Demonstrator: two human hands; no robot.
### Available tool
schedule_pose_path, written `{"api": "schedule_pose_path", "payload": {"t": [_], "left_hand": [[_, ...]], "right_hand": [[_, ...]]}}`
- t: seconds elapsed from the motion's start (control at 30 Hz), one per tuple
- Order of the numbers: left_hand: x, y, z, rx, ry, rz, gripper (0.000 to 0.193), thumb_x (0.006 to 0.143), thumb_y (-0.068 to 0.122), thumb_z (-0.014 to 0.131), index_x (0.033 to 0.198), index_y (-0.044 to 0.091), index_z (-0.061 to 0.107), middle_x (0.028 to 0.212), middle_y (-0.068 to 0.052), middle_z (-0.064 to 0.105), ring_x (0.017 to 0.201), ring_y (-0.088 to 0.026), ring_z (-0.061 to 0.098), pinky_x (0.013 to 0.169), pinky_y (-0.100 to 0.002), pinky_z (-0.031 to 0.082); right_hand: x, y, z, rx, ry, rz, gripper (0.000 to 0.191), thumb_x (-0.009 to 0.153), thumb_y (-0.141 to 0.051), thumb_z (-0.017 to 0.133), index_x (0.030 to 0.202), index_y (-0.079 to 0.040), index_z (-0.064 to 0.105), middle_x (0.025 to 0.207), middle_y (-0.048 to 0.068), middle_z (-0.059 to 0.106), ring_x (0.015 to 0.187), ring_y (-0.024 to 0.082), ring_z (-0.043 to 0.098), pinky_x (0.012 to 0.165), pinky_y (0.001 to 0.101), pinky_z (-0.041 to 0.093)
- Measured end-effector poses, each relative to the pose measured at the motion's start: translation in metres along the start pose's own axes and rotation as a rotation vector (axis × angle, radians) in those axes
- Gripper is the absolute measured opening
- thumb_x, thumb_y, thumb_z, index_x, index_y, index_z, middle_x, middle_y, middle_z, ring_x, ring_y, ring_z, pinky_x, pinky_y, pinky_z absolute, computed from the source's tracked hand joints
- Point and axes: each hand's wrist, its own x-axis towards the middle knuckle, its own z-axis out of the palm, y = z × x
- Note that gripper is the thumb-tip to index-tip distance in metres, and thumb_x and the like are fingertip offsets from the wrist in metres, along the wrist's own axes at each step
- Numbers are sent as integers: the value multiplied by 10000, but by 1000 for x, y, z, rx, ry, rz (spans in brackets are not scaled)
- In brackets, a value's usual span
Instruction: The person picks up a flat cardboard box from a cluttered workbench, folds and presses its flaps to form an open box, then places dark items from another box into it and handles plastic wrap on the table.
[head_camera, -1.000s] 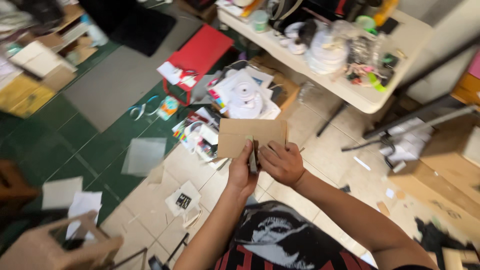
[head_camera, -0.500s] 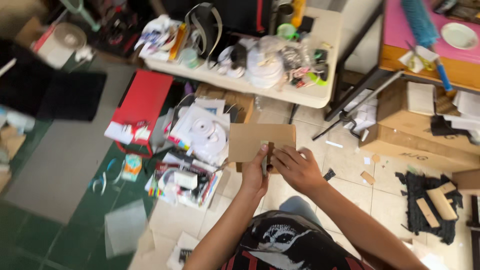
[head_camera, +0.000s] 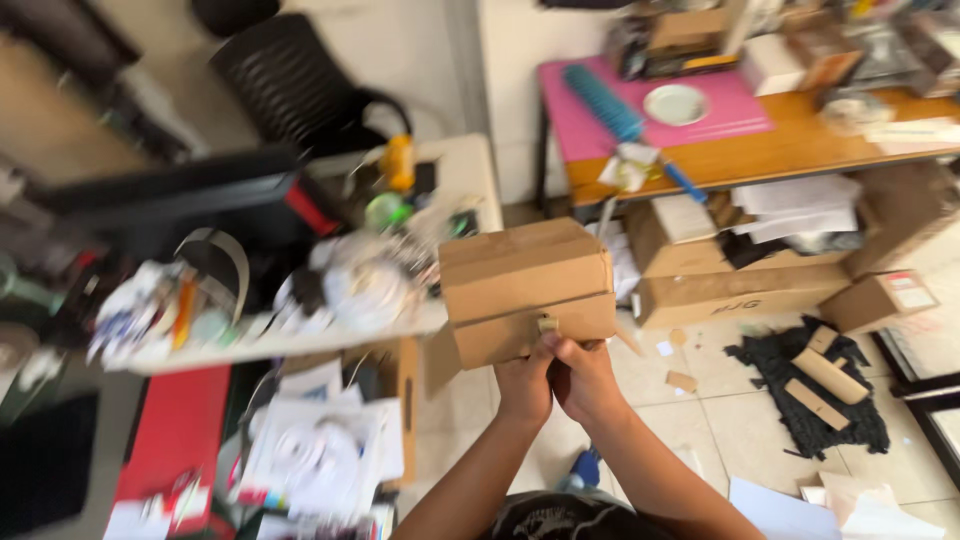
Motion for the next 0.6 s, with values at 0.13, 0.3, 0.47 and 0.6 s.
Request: {"api": "schedule_pose_path", "payload": {"t": [0.13, 0.3, 0.47, 0.6], "left_hand": [[50, -28, 83, -43, -34, 31, 477, 924, 157, 761, 1312, -54, 579, 1310, -111, 642, 1183, -208, 626, 1010, -356, 520], [92, -50, 167, -35, -82, 209, 479, 939, 175, 769, 1317, -47, 575, 1341, -107, 631, 1206, -199, 623, 1031, -349, 516], [146, -89, 200, 2, -212, 93, 465, 951, 185, 768, 1315, -50, 602, 1305, -99, 657, 1183, -197, 632, 1032, -348, 522], [179, -142, 179, 28, -502, -113, 491, 899, 129, 810, 1310, -21, 588, 1279, -73, 648, 1176, -188, 628, 1032, -346, 520]], "right_hand": [[53, -81, -8, -24, -22, -71, 651, 757, -211, 872, 1315, -41, 583, 1224, 52, 685, 1132, 204, 663, 958, 387, 558], [107, -146, -35, 49, 29, -116, 491, 884, -161, 846, 1288, 5, 622, 1118, 104, 688, 998, 233, 655, 877, 412, 557], [147, -187, -62, 55, 138, -132, 499, 951, -319, 706, 1355, -63, 562, 1247, 78, 653, 1146, 224, 629, 991, 429, 525], [172, -207, -97, 60, 243, -117, 566, 1002, -446, 542, 1443, -95, 484, 1381, 87, 592, 1281, 247, 568, 1075, 452, 462]]}}
